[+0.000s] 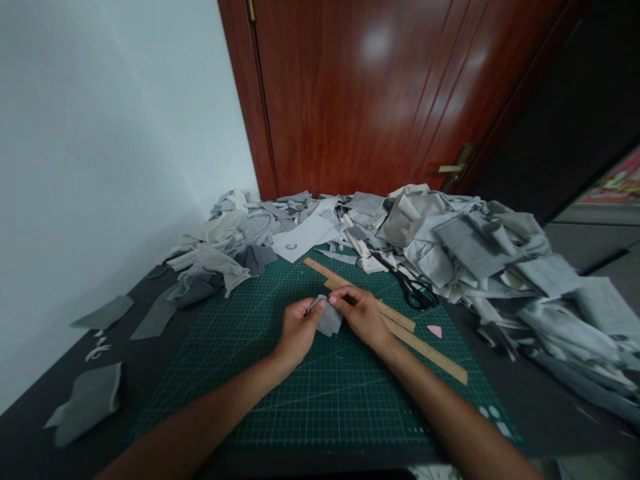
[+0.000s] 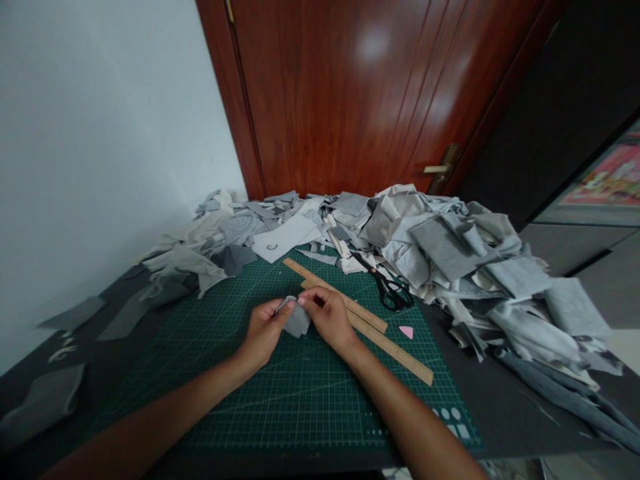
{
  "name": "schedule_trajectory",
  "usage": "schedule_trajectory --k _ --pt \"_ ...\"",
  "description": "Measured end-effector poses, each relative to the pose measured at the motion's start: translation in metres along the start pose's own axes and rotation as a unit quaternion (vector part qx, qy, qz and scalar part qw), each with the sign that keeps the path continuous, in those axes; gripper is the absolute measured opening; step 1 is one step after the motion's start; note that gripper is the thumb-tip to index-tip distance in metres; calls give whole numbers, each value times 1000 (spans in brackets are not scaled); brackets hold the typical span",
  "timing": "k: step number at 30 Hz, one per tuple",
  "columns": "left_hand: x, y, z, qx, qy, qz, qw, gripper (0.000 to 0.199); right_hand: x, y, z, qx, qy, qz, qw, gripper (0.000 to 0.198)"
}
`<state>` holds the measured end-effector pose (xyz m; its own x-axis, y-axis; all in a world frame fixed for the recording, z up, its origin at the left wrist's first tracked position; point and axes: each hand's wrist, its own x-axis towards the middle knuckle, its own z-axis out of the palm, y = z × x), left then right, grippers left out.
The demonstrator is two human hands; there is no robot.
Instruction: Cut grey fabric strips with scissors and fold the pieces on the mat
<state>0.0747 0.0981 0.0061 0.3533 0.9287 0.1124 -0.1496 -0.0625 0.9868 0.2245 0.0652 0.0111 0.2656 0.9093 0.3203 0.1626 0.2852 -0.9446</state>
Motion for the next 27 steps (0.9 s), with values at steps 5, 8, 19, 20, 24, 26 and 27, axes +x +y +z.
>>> schedule_trajectory --k 5,8,19,20,24,26,27 --pt "1 -1 0 15 -9 5 1000 44 -1 -2 -1 -18 25 -24 999 11" --pt "3 -1 1 14 -13 3 1000 46 -1 1 2 -12 49 -24 998 14" --pt "-2 4 1 -17 -14 -23 999 51 18 0 -28 24 134 -3 991 22" --pt "-2 4 1 -30 -19 -29 999 51 17 -3 -27 24 121 -1 992 21" --pt "-2 5 1 -49 -40 -40 997 51 5 -10 -10 16 65 1 998 16" --pt "-2 4 0 -42 -50 -39 997 52 -1 -11 -2 12 44 1 999 15" --pt "-2 3 0 -39 -55 -40 997 52 -3 -11 1 10 36 1 999 15"
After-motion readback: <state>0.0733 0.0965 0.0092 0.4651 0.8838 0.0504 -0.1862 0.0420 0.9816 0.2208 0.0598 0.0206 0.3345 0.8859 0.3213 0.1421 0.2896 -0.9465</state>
